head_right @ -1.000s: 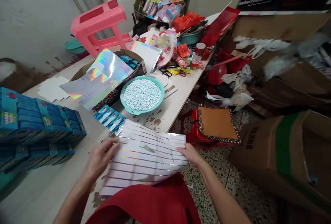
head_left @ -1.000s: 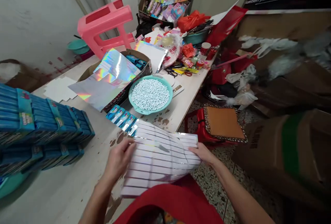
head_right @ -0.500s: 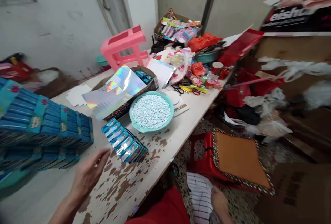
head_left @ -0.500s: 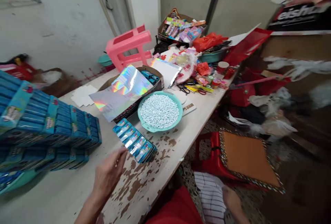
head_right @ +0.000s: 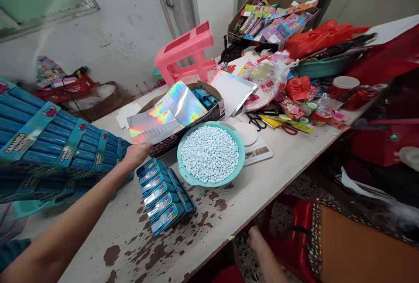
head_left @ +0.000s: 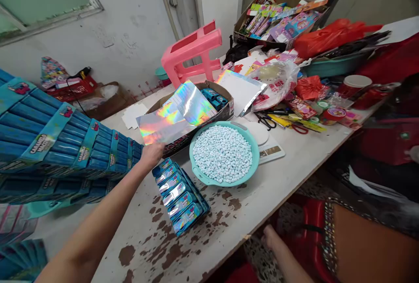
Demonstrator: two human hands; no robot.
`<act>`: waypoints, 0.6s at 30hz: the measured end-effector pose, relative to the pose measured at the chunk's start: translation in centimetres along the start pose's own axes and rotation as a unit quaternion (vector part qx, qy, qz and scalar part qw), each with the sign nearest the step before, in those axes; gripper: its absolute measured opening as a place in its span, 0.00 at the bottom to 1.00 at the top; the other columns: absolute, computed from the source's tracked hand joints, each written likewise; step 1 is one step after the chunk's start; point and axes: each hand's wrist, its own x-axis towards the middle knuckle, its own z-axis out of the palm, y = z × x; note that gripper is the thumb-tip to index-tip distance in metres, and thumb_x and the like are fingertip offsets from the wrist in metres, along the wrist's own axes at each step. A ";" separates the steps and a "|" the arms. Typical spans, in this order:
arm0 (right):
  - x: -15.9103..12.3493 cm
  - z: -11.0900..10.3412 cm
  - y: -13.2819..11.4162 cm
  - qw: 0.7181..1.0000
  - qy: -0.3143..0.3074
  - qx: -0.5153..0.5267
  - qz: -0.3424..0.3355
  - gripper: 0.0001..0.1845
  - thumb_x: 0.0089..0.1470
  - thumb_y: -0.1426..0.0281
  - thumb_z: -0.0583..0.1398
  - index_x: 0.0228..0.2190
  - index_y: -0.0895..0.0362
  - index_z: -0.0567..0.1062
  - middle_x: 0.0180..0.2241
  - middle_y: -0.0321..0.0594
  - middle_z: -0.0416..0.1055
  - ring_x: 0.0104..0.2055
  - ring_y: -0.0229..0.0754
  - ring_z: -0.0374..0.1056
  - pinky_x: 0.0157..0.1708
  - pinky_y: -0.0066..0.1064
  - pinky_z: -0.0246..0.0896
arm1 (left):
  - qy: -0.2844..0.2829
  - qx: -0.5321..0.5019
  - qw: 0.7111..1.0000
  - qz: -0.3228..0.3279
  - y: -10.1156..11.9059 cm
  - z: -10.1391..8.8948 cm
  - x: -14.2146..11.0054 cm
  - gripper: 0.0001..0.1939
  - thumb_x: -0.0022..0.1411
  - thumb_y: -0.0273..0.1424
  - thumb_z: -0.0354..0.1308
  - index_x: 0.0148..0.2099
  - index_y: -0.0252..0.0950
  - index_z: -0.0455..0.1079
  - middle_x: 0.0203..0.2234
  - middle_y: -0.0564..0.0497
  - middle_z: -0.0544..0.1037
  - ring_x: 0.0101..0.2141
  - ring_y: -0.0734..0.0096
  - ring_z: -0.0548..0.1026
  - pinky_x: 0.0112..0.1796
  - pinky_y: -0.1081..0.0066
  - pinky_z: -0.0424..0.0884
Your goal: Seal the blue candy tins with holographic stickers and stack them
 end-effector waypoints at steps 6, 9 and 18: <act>-7.8 0.5 0.6 0.993 -0.019 -0.019 0.117 0.28 0.26 0.45 0.60 0.29 0.49 0.74 0.31 0.42 0.74 0.33 0.51 0.72 0.35 0.44 0.65 | 0.058 -0.014 0.995 -0.085 -0.7 -0.1 -0.4 0.18 0.63 0.35 0.42 0.42 0.33 0.72 0.34 0.38 0.76 0.37 0.54 0.73 0.30 0.68 0.62; -10.3 1.4 -1.8 0.994 -0.067 -0.028 0.086 0.33 0.28 0.42 0.60 0.36 0.49 0.75 0.38 0.43 0.74 0.41 0.53 0.70 0.37 0.42 0.65 | 0.051 -0.053 0.994 -0.079 -1.1 -0.8 0.0 0.20 0.62 0.42 0.44 0.38 0.35 0.73 0.34 0.40 0.76 0.38 0.55 0.73 0.30 0.70 0.61; -13.3 4.5 -14.5 0.976 -0.170 -0.052 -0.124 0.29 0.46 0.50 0.60 0.46 0.53 0.71 0.48 0.44 0.69 0.44 0.48 0.66 0.47 0.41 0.60 | 0.041 -0.148 0.986 -0.066 -2.9 -0.6 0.1 0.18 0.60 0.36 0.44 0.32 0.34 0.72 0.31 0.44 0.76 0.33 0.64 0.72 0.28 0.74 0.57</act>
